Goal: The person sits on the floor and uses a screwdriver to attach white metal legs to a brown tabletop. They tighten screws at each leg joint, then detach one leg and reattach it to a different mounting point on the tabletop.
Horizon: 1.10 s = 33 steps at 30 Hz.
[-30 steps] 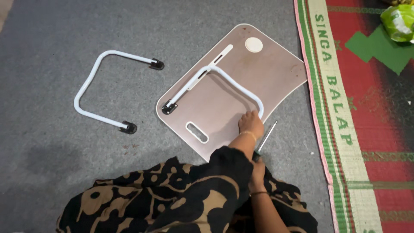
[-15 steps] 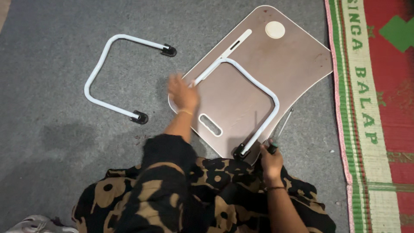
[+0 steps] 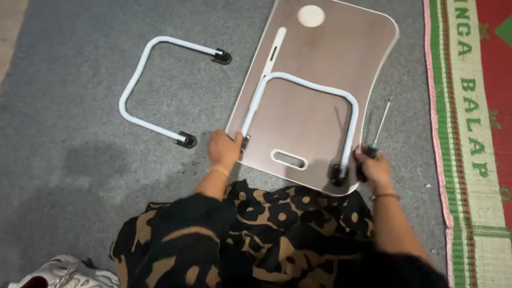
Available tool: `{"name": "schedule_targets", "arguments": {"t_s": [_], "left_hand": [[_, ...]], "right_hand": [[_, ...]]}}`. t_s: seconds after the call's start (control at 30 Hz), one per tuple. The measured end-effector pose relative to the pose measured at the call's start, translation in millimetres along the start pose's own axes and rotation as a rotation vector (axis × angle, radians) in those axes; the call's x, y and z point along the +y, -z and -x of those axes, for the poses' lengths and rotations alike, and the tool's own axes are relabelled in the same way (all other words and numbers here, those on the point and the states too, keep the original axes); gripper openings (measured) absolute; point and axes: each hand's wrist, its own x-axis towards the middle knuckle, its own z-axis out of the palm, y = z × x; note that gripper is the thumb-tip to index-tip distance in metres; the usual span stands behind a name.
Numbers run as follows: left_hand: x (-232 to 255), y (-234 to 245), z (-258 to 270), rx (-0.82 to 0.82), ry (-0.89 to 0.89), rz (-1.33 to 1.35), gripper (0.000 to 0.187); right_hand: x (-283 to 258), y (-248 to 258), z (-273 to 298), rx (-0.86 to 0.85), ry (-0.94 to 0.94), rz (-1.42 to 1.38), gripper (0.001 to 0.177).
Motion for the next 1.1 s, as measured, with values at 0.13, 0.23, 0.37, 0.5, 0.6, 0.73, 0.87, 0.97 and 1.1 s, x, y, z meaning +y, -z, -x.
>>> {"name": "schedule_targets", "arguments": {"t_s": [0.13,0.23,0.37,0.5,0.6,0.73,0.87,0.97,1.1], "left_hand": [[10.8,18.3,68.9,-0.275,0.113,-0.057,0.074],[20.5,34.2,92.9,-0.443,0.159,-0.071,0.084],[25.1,47.1,98.5,-0.383,0.114,0.020,0.082],[28.1,62.3,85.3,-0.133,-0.133,0.272,0.070],[36.8,74.7,83.0,-0.090,-0.564,0.384,0.055],[59.9,84.3,92.2,-0.437,-0.775,0.614,0.059],[65.8,80.7,91.7,-0.508,-0.604,0.606,0.042],[63.0,72.3,79.7,-0.482,-0.493,0.523,0.039],[57.5,65.9,75.5,-0.422,-0.553,0.529,0.027]], "right_hand": [[-50.3,29.0,-22.6,-0.100,0.108,0.489,0.030],[-91.4,27.2,3.2,0.075,0.374,0.781,0.035],[-153.5,11.6,72.1,-0.022,0.096,0.657,0.048],[-202.8,-11.4,144.0,-0.307,0.367,1.018,0.059],[-228.4,-32.4,181.8,-0.421,0.566,1.068,0.051],[-262.4,-73.7,207.1,-0.436,0.831,1.029,0.037],[-265.7,-120.6,227.7,-0.342,0.887,1.003,0.039],[-260.0,-145.0,228.2,-0.314,0.947,0.918,0.038],[-252.4,-157.6,217.9,-0.307,0.968,0.903,0.034]]}}
